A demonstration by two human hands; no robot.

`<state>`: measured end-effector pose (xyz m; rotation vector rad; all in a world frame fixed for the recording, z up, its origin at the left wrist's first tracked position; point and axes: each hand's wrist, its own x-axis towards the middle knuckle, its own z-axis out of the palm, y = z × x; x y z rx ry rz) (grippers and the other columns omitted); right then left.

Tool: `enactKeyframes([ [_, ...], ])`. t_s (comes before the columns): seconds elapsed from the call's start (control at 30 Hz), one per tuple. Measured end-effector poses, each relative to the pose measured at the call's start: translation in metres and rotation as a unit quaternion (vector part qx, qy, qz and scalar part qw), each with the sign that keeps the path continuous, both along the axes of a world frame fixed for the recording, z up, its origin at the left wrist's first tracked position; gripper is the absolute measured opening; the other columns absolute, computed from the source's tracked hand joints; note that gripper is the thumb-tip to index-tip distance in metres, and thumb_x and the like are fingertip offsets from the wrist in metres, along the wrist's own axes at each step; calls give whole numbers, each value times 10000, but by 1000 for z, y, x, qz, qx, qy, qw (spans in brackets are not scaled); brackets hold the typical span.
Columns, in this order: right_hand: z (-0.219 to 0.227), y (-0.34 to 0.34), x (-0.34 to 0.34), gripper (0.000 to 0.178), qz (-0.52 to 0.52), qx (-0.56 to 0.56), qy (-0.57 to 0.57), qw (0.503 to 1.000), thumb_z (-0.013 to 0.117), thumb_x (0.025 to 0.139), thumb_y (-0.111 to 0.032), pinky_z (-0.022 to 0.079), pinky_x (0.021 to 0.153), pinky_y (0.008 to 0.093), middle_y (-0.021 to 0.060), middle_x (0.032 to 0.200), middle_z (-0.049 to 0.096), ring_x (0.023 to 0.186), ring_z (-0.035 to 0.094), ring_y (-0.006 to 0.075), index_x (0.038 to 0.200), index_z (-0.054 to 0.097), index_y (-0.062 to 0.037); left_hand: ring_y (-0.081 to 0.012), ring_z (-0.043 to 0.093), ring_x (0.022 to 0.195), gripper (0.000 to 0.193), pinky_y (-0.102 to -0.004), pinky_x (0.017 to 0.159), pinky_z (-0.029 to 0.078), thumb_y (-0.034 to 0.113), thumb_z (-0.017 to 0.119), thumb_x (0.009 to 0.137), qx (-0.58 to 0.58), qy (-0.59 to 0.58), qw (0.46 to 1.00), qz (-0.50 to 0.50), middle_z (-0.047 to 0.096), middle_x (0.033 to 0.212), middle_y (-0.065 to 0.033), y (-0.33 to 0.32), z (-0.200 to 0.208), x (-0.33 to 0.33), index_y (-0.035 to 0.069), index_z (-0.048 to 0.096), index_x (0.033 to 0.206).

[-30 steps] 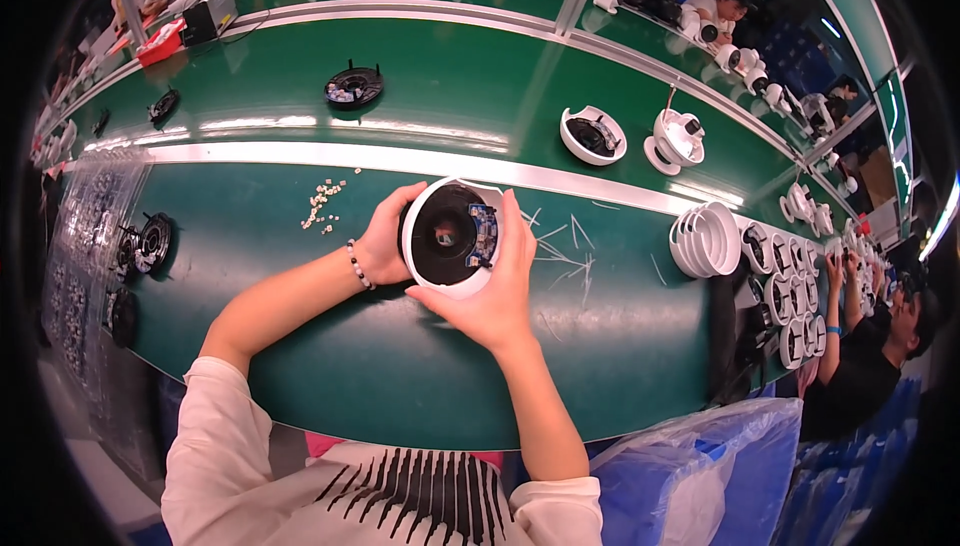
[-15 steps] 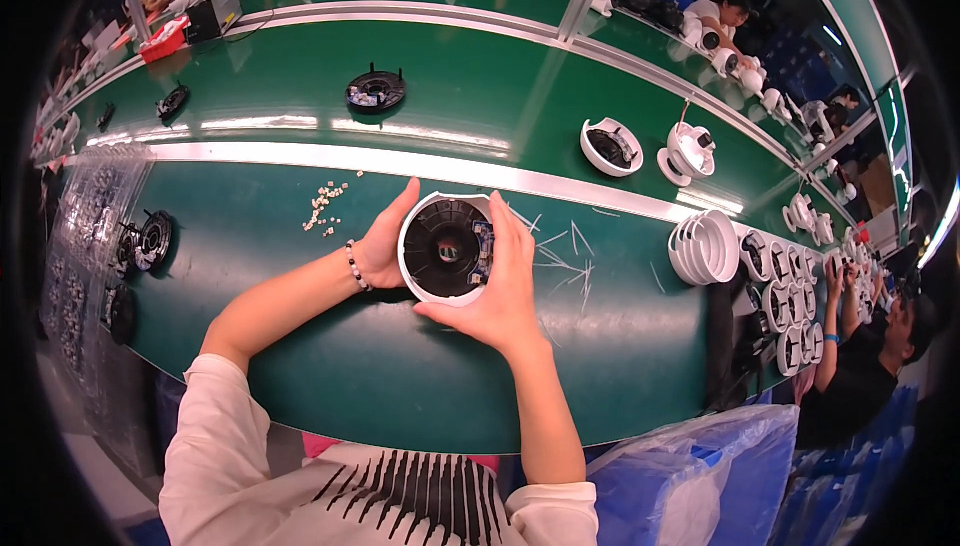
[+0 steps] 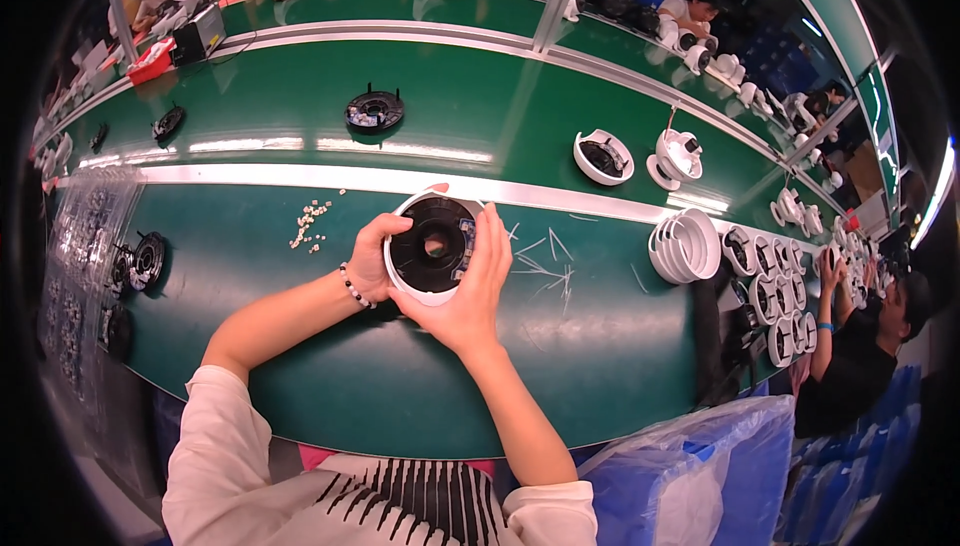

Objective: Manually assembling light fixture housings and components on a factory assembly line.

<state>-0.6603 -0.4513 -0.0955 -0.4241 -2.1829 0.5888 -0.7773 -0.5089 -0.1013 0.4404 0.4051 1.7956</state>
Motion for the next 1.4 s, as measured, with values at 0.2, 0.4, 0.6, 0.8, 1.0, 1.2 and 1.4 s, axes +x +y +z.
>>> enactKeyframes([
  [0.2, 5, 19, 0, 610, 100, 136, 62, 984, 727, 569, -123, 239, 969, 468, 118, 1210, 443, 1126, 390, 328, 1118, 469, -68, -203, 585, 807, 361, -346, 745, 492, 346, 404, 818, -81, -70, 994, 1, 590, 914, -114, 11, 16, -17, 54, 513, 998],
  [0.4, 22, 24, 10, 274, 108, 164, 52, 979, 690, 574, -17, 359, 903, 435, 45, 882, 632, 864, 588, 223, 824, 588, -69, -248, 559, 938, 523, -426, 776, 475, 447, 353, 802, -181, 60, 979, -70, 547, 1053, -138, 10, 16, -26, 43, 468, 1112],
  [0.6, 28, 30, 13, 371, 95, 91, 24, 991, 723, 557, -73, 362, 901, 451, 72, 911, 626, 893, 579, 250, 904, 594, -55, -212, 608, 576, 439, -334, 480, 533, 415, 312, 834, -242, 193, 930, -196, 589, 836, -137, 6, 4, -50, 65, 485, 1036],
  [0.8, 44, 82, 40, 529, -32, 111, -49, 992, 766, 546, -263, 327, 922, 415, 108, 1104, 534, 1037, 468, 301, 987, 564, -51, -175, 575, 458, 439, -246, 338, 475, 416, 349, 864, -284, 221, 928, -98, 565, 695, -105, 26, -7, -72, 26, 452, 1036],
  [1.0, 18, 212, 143, 441, -460, 211, -98, 857, 611, 712, -331, 304, 887, 450, 148, 1075, 545, 1037, 468, 325, 1014, 547, -16, -241, 620, 684, 398, -318, 546, 544, 319, 304, 895, -263, 265, 927, 13, 555, 917, -197, 92, -14, -118, -3, 328, 1127],
  [1.2, -15, 233, 164, 198, -417, 64, -136, 896, 620, 698, -183, 427, 709, 367, 148, 777, 609, 748, 579, 302, 794, 627, -10, -309, 613, 758, 448, -369, 620, 535, 315, 315, 894, -298, 269, 916, 18, 542, 929, -292, 148, -33, -130, -42, 299, 1165],
  [1.4, -7, 220, 162, 177, -443, 213, -75, 868, 605, 770, -139, 423, 782, 370, 173, 898, 585, 898, 534, 304, 864, 621, 10, -283, 592, 447, 529, -321, 501, 522, 388, 344, 865, -312, 604, 718, 152, 597, 764, -230, 199, -53, -141, -123, 461, 935],
])
